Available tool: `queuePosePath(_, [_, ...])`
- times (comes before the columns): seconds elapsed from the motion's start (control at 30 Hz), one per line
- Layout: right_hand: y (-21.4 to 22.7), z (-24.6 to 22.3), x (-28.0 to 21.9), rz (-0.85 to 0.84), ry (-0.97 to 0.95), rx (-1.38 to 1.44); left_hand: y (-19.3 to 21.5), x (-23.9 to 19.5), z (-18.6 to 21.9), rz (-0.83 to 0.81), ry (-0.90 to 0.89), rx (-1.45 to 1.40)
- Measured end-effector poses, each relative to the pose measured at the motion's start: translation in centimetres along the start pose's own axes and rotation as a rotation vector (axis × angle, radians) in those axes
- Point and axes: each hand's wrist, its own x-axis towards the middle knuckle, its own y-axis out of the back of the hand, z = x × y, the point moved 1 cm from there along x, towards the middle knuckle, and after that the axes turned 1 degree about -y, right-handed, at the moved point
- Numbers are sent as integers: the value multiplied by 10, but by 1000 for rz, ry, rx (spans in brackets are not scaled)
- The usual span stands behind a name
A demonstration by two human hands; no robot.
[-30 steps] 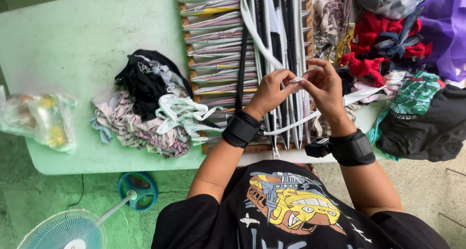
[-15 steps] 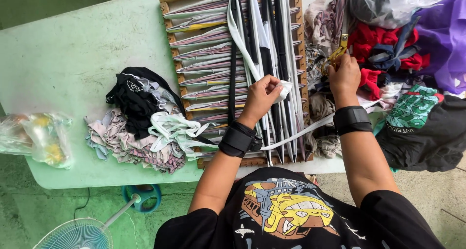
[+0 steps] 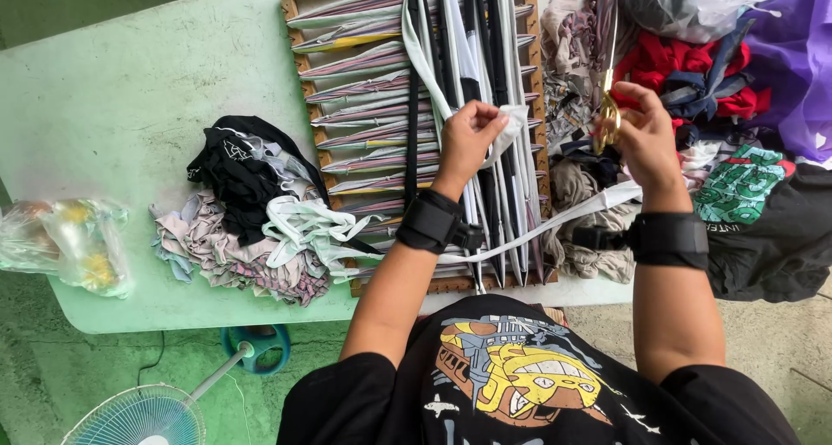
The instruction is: Weaving strips of cloth through a wooden loom frame to create a rug or mat.
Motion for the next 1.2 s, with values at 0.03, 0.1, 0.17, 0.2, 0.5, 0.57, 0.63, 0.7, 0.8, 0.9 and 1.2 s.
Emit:
queuePosePath(0.03, [-8, -8, -17, -16, -24, 146, -4, 7, -3, 5, -22, -2])
queuePosePath(0.1, [-16, -10, -41, -33, -44, 291, -14, 22, -7, 11, -48, -5])
queuePosePath(0.17, [-18, 3, -58, -112, 19, 329, -25, 36, -9, -26, 12, -25])
queuePosePath(0.2, [-18, 15, -65, -108, 21, 329, -30, 39, -11, -30, 10, -26])
queuePosePath(0.5, [-23, 61, -103, -163, 37, 63, -61, 43, -8, -41, -1, -219])
queuePosePath(0.57, [-27, 61, -100, -188, 32, 67, -64, 39, -7, -57, -13, -230])
queuePosePath(0.63, [-28, 64, -94, -197, 62, 70, -67, 35, -4, -74, 28, -200])
queuePosePath(0.7, [-30, 64, -92, -205, 87, 69, -71, 30, -5, -90, 74, -174])
queuePosePath(0.8, [-33, 62, -88, -221, 97, 109, -73, 29, -9, -72, 73, -125])
queuePosePath(0.9, [-33, 60, -88, -224, 101, 163, -74, 29, -13, -58, 35, -148])
queuePosePath(1.2, [-33, 51, -93, -217, 71, 155, -73, 31, -12, -22, 14, -82])
